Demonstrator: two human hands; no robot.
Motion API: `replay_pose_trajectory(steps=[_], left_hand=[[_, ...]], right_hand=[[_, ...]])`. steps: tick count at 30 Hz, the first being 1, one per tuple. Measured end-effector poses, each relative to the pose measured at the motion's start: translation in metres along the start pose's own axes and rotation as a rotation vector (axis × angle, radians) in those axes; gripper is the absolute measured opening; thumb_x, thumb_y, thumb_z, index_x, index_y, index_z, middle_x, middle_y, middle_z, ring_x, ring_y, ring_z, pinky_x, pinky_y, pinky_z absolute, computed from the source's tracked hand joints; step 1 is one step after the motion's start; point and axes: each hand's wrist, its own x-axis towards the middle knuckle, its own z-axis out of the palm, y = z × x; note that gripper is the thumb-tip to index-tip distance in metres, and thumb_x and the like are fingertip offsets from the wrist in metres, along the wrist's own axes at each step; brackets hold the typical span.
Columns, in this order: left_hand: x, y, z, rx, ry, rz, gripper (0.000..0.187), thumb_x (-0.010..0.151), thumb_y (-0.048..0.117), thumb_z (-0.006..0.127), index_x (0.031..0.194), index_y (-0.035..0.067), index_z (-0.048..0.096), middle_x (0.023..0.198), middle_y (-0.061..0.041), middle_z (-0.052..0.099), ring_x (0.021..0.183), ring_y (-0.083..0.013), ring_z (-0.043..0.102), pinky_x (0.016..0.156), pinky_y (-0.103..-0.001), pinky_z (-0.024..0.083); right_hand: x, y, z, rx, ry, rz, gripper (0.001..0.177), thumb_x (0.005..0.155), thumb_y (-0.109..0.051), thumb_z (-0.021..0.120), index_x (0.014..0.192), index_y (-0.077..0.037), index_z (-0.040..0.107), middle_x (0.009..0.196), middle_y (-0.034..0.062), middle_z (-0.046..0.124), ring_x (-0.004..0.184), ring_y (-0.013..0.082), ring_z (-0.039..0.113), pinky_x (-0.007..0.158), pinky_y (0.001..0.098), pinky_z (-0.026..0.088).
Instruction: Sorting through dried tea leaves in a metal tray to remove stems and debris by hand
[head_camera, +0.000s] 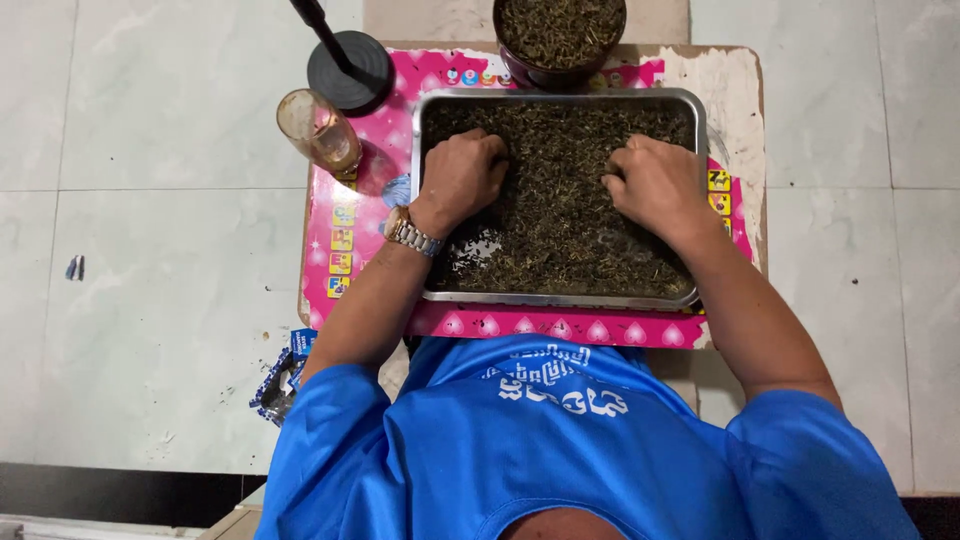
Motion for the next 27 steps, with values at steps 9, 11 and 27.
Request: replay_pose_trajectory(steps=[9, 11, 27], left_hand=[[0.001, 0.002, -0.004, -0.009, -0.007, 0.035, 0.010, 0.087, 0.021, 0.069, 0.090, 0.012, 0.073, 0.082, -0.010, 0.068, 0.067, -0.0428, 0.072, 0.056, -0.053, 0.059], [0.000, 0.003, -0.006, -0.015, -0.005, 0.035, 0.010, 0.087, 0.021, 0.070, 0.091, 0.012, 0.074, 0.082, -0.010, 0.068, 0.068, -0.0425, 0.072, 0.057, -0.053, 0.059], [-0.001, 0.005, -0.009, -0.023, -0.011, 0.029, 0.011, 0.087, 0.022, 0.070, 0.091, 0.012, 0.073, 0.082, -0.011, 0.068, 0.070, -0.0438, 0.072, 0.059, -0.055, 0.059]], right_hand=[[0.001, -0.015, -0.013, 0.287, 0.140, 0.012, 0.005, 0.087, -0.013, 0.079, 0.092, -0.012, 0.076, 0.083, 0.0109, 0.074, 0.077, 0.0363, 0.073, 0.058, 0.0457, 0.058], [0.001, -0.014, -0.012, 0.357, 0.166, 0.019, 0.006, 0.087, -0.011, 0.080, 0.092, -0.010, 0.077, 0.083, 0.0121, 0.074, 0.076, 0.0354, 0.074, 0.057, 0.0426, 0.058], [0.016, -0.008, -0.023, 0.941, 0.099, 0.050, 0.007, 0.094, 0.005, 0.076, 0.100, 0.010, 0.073, 0.076, 0.0233, 0.069, 0.058, 0.0202, 0.065, 0.045, 0.0291, 0.051]])
